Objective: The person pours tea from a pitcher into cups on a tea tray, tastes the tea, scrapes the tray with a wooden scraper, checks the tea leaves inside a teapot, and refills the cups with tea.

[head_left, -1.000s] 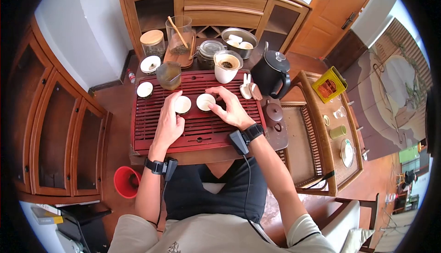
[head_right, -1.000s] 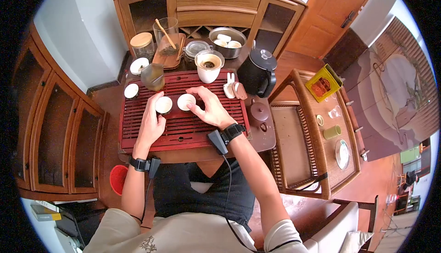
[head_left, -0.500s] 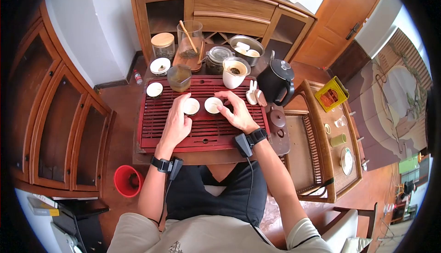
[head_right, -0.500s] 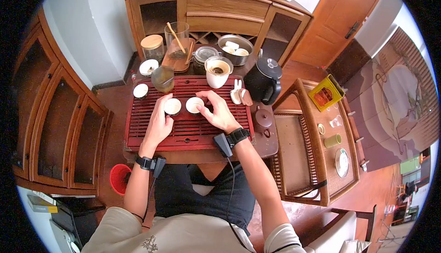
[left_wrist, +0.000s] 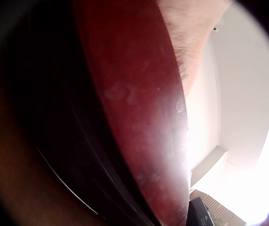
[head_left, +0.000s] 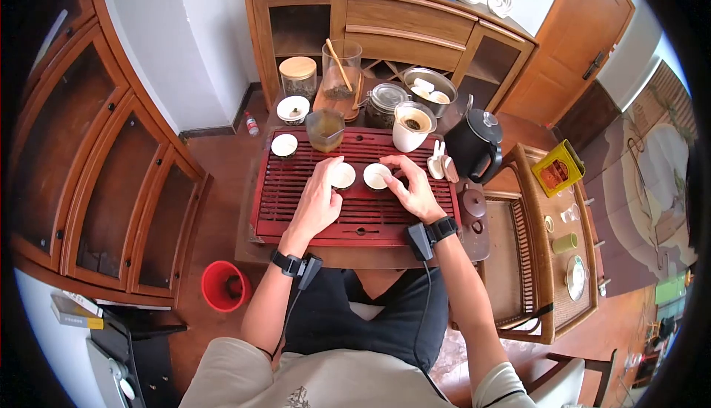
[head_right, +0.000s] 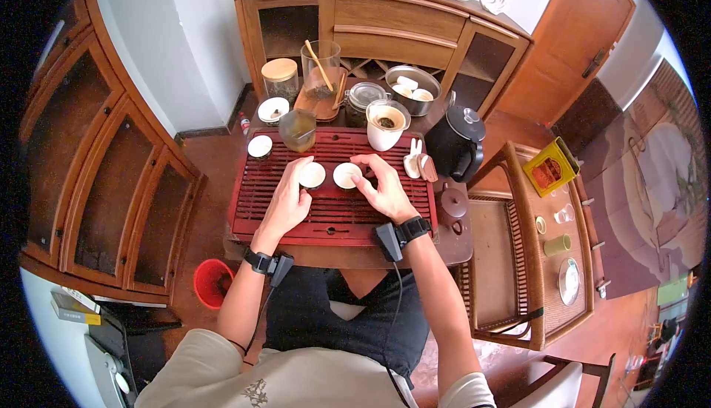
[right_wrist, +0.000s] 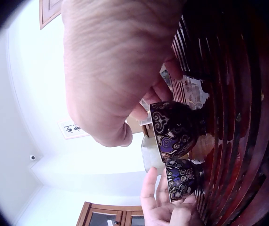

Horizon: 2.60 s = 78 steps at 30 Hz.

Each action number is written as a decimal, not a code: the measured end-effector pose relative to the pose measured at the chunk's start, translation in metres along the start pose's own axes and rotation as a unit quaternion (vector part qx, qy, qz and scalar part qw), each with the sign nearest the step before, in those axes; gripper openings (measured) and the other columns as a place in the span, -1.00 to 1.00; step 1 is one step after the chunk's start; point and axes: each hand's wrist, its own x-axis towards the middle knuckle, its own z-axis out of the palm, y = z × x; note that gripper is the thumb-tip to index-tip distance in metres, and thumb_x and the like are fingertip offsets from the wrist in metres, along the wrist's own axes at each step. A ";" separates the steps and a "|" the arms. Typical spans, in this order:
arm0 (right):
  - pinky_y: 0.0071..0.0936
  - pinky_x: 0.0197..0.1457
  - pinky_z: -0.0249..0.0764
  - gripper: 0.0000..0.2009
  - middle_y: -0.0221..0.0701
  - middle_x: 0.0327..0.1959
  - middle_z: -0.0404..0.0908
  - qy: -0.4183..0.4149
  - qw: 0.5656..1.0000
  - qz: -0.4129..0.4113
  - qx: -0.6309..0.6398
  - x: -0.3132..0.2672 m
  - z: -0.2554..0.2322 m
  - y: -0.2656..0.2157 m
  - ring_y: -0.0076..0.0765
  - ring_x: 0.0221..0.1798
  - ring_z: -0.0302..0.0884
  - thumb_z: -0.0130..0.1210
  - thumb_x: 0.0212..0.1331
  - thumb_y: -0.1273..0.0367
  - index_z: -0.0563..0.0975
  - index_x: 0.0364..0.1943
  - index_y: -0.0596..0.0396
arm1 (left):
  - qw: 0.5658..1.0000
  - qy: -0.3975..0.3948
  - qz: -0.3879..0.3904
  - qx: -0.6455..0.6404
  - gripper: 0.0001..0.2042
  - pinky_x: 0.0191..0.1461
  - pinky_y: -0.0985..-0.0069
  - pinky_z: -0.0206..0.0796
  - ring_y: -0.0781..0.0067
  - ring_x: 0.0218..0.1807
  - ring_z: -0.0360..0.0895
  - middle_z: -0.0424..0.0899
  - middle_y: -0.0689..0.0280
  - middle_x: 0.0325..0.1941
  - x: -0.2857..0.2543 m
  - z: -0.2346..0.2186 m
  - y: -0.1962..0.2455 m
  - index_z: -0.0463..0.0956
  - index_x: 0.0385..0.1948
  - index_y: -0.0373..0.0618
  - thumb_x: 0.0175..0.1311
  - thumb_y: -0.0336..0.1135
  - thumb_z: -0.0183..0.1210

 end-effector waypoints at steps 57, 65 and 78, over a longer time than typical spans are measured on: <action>-0.27 0.08 0.46 -0.43 -0.11 0.01 0.52 0.083 0.928 0.183 -0.313 -0.123 -0.129 0.026 -0.08 0.13 0.45 0.28 0.07 0.21 0.41 0.13 0.22 | 1.000 0.007 0.014 -0.002 -0.31 0.42 0.19 0.15 -0.08 0.33 0.27 0.31 0.00 0.25 -0.003 -0.001 0.000 0.25 0.21 -0.20 -0.16 -0.77 -0.06; -0.25 0.14 0.43 -0.46 -0.12 0.03 0.55 0.089 0.937 0.217 -0.259 -0.135 -0.132 0.031 -0.07 0.05 0.52 0.29 0.09 0.19 0.45 0.12 0.18 | 1.000 0.009 0.016 -0.008 -0.32 0.41 0.20 0.17 -0.09 0.31 0.29 0.32 -0.01 0.23 -0.003 -0.001 0.000 0.25 0.19 -0.21 -0.17 -0.78 -0.04; -0.33 -0.10 0.52 -0.46 -0.22 -0.16 0.62 0.094 0.914 0.296 -0.260 -0.145 -0.129 0.018 -0.22 -0.20 0.59 0.32 0.02 0.22 0.46 0.09 0.13 | 0.999 0.013 0.031 0.007 -0.32 0.35 0.20 0.23 -0.08 0.27 0.32 0.32 0.00 0.22 -0.003 -0.001 0.000 0.24 0.20 -0.20 -0.15 -0.75 -0.01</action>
